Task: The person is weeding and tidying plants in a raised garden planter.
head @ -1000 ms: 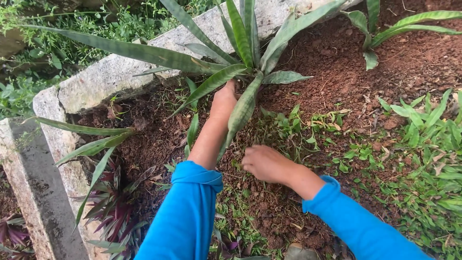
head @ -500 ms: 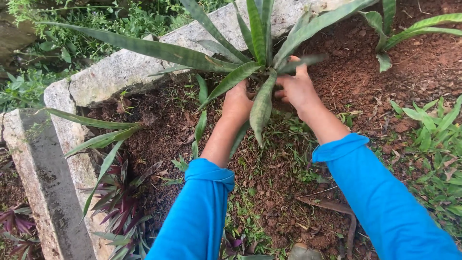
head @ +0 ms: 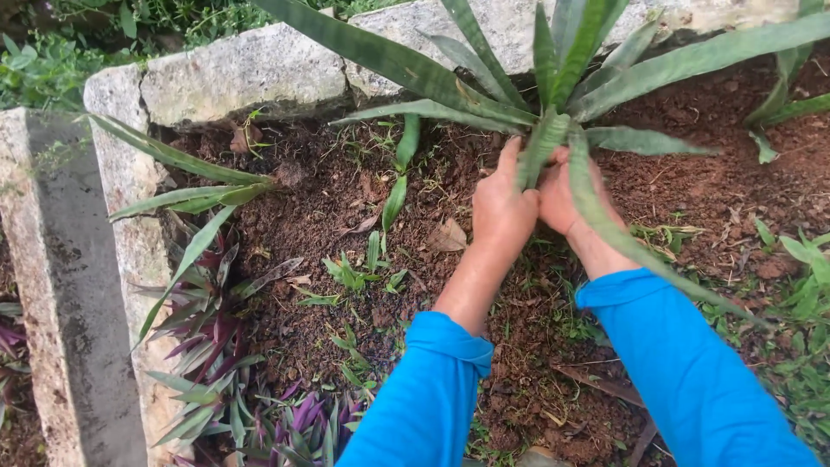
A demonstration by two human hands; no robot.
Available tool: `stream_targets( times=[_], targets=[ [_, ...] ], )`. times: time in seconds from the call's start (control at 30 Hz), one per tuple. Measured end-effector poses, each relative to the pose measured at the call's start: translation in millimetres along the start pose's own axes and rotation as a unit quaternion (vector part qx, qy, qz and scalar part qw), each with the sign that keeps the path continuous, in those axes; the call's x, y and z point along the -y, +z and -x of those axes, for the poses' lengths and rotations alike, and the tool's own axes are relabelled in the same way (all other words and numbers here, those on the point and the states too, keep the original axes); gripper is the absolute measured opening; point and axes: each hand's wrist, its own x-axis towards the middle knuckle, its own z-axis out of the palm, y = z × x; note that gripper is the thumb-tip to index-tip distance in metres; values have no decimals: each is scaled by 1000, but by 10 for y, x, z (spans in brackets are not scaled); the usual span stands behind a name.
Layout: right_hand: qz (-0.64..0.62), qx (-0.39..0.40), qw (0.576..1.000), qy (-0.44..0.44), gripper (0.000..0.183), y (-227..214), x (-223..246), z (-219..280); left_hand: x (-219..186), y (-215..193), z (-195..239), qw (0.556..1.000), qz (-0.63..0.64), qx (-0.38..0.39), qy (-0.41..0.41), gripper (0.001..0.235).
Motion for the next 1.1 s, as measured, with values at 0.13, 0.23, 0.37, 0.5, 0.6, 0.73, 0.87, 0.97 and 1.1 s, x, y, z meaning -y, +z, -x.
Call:
stream_targets(
  times=[0.13,0.23,0.37,0.5,0.6,0.73,0.87,0.97,1.1],
  targets=[
    [106,-43,989,-97,17,-211,-180,-294,104,-4,14,999,-29,-8,40,80],
    [172,-67,974,-134,16,234,-149,-122,58,-198,75,998,22,-36,45,74],
    [151,-45,981,-113,17,236,-122,-118,934,-217,-152,978,3,-206,28,40],
    [143,22,984,-103,18,199,-60,54,1222,-126,-254,948,-151,-245,132,53],
    [148,67,981,-107,20,323,-14,166,1343,-85,-327,941,-242,-207,116,54],
    [146,3,986,-84,21,335,-2,75,1531,-222,-256,948,-232,-192,106,29],
    [159,-26,984,-81,17,260,-67,24,1319,-481,177,897,-308,-250,195,19],
    [170,-25,982,-76,14,355,-3,118,893,-746,818,905,-218,-216,296,24],
    [168,-15,984,-64,14,294,-61,65,801,-719,1632,973,-24,170,157,13]
  ],
)
